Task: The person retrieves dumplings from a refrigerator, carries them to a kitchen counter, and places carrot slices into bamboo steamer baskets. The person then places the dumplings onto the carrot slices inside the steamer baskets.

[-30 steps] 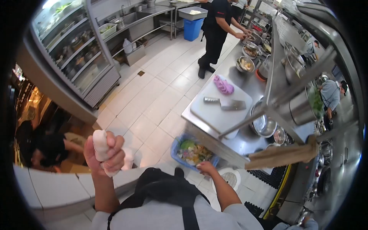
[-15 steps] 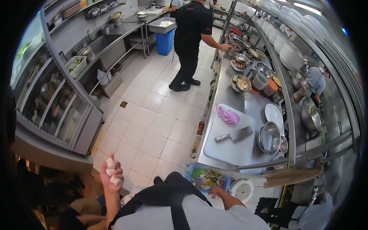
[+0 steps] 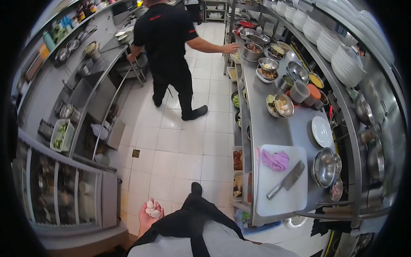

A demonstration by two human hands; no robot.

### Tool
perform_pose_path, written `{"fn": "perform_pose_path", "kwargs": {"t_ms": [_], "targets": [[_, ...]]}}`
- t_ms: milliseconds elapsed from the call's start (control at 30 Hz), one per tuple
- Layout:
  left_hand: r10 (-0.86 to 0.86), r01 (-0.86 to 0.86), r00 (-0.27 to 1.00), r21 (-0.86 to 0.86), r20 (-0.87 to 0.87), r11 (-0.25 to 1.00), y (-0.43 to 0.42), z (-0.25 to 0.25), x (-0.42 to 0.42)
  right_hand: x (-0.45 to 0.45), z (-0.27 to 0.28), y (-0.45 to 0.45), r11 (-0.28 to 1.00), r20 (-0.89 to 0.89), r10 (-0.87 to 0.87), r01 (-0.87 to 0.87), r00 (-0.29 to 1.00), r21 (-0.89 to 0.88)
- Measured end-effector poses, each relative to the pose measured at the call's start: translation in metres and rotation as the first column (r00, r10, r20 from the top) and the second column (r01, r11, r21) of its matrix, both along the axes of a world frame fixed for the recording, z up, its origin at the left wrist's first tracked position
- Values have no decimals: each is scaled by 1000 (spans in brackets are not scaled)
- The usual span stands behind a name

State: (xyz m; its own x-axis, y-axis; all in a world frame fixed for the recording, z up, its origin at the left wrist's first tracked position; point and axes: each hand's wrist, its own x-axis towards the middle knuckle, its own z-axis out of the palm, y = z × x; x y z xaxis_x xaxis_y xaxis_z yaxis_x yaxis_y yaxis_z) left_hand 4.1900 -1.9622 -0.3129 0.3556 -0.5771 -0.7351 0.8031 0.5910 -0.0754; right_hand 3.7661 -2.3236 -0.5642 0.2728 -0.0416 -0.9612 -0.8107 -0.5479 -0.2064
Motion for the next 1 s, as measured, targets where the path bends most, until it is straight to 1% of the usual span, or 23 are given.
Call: {"fn": "perform_pose_path", "kwargs": {"t_ms": [33,133,333,433,500,533,567,600,667,700,733,867,933,1000], "targets": [[-19,19,1000,6,15,1000,-5,2,24,22,0,-5,1000,2,-5,5,1000,-5],[-65,67,997,-61,42,996,-27,1,94,81,-1,-14,1000,6,-16,16,1000,-12],[-59,57,993,21,99,998,-88,10,227,166,-7,-28,1000,-81,5,-4,997,10],[-123,124,979,-1,163,992,-120,1,298,207,-9,-39,1000,-185,15,-12,983,18],[-198,200,966,3,164,980,-152,0,347,232,-3,-40,999,-211,45,-46,977,-4],[-237,241,957,-1,169,971,-170,-2,372,241,-6,-43,951,68,307,-304,949,-50],[-267,281,944,-46,193,959,-188,-10,397,250,-2,-45,958,173,273,-251,946,-137],[-316,334,924,-56,214,941,-205,-17,421,260,1,-47,956,278,251,-193,927,-220],[-406,437,876,-72,260,897,-256,-9,469,293,17,-50,991,207,103,-83,973,-103],[-439,484,843,-83,311,871,-283,-5,490,310,26,-53,999,168,31,-23,985,-45],[-470,530,807,-86,358,844,-311,0,509,321,39,-52,993,138,-58,71,989,-90],[-575,689,628,-33,525,724,-419,29,573,358,72,-58,925,86,-356,363,931,-107],[-578,711,625,-78,524,699,-473,42,593,368,81,-69,871,62,-477,481,877,-100],[-583,719,641,-125,499,684,-520,41,607,376,84,-87,806,34,-584,585,811,-88]]}}
